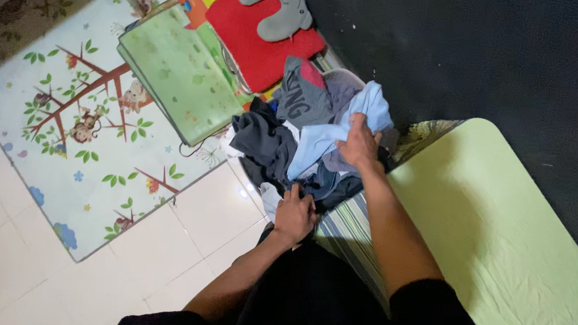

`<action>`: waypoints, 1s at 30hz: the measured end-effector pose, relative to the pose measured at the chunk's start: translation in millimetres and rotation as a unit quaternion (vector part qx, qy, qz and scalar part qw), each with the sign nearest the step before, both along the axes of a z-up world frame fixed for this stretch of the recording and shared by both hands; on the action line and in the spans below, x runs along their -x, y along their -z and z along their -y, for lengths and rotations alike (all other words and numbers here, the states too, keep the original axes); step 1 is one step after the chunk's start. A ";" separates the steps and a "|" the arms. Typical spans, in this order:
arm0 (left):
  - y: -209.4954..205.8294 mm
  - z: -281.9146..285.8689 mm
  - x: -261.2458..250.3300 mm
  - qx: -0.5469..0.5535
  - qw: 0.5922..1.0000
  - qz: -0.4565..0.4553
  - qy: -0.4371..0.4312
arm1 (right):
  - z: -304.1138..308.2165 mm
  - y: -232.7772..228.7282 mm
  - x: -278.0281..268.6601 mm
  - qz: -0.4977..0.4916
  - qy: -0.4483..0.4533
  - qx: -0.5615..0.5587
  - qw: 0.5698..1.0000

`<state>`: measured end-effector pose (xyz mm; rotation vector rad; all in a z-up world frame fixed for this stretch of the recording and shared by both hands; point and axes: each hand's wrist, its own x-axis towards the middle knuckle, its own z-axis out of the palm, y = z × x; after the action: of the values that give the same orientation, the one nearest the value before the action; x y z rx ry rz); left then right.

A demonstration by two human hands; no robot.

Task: The person folds a blue jersey and a gray zippered top by hand on a green surface and places them into a black suitcase.

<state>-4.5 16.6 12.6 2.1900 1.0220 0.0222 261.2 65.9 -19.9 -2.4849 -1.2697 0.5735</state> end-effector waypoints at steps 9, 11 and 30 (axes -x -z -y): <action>7.3 -11.2 -7.0 0.019 0.996 -0.082 0.006 | 74.0 -76.3 -74.6 -0.121 0.169 -0.287 0.935; 8.7 -13.8 -8.6 0.009 0.995 -0.100 0.011 | 96.6 -104.1 -60.0 -0.351 0.266 -0.343 0.829; 15.0 -43.2 -127.7 -0.179 0.974 -0.056 0.125 | 112.6 -179.2 -24.1 -0.218 0.359 -0.377 0.826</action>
<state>123.2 59.8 -2.4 2.6646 0.8450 -0.0365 285.3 -46.8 159.2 -1.7812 -0.2244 0.3078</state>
